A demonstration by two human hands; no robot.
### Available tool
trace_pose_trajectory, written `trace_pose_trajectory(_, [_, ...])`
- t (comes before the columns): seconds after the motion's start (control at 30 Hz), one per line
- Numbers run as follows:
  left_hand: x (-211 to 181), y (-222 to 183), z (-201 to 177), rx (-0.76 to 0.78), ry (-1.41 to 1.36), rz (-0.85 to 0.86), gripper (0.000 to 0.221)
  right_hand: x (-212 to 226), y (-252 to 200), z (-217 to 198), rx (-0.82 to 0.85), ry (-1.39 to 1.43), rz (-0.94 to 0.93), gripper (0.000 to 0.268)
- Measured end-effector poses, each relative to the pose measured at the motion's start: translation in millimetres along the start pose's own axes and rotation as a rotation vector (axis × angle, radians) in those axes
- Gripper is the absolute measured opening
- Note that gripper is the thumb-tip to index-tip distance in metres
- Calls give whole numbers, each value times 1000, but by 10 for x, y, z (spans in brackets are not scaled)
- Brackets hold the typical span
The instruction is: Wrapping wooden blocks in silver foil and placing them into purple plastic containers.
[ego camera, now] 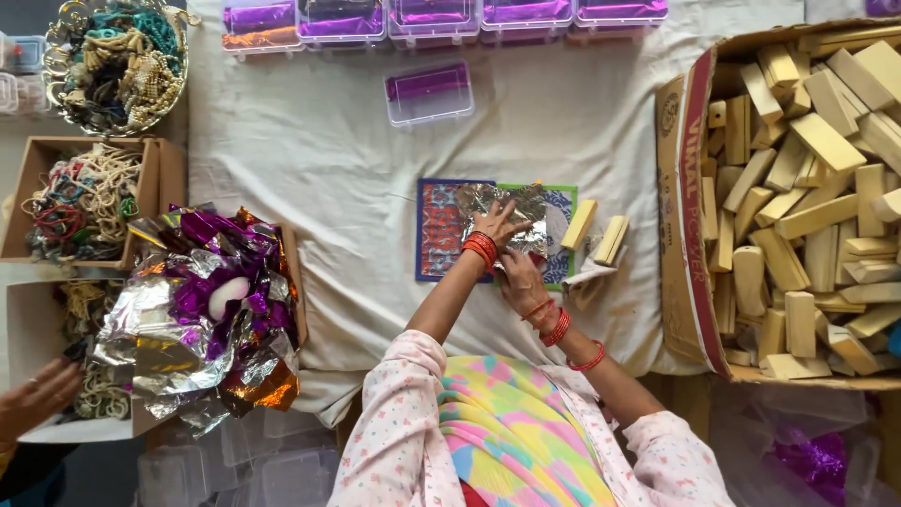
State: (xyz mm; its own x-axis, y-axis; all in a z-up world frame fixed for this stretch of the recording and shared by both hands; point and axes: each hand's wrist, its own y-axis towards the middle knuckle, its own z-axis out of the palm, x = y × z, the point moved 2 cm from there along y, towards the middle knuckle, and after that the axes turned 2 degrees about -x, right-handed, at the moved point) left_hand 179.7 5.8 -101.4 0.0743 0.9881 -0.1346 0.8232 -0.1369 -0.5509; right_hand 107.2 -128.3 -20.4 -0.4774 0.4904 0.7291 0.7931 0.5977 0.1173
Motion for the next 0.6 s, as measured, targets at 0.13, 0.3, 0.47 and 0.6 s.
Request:
trace_pose_trajectory(0.13, [11, 191, 509, -63, -24, 20, 58, 223, -105, -276, 28, -223, -89, 38])
trace_pose_trajectory(0.3, [50, 166, 573, -195, -49, 2, 59, -349, -750, -86, 284, -324, 51, 22])
trace_pose_trajectory(0.47, [27, -89, 394, -165, -55, -56, 54, -844, -864, -302, 207, 252, 199, 20])
trace_pose_trajectory(0.6, [-92, -138, 419, -208, -16, -57, 51, -1299, -195, -588, -184, 261, 648, 26])
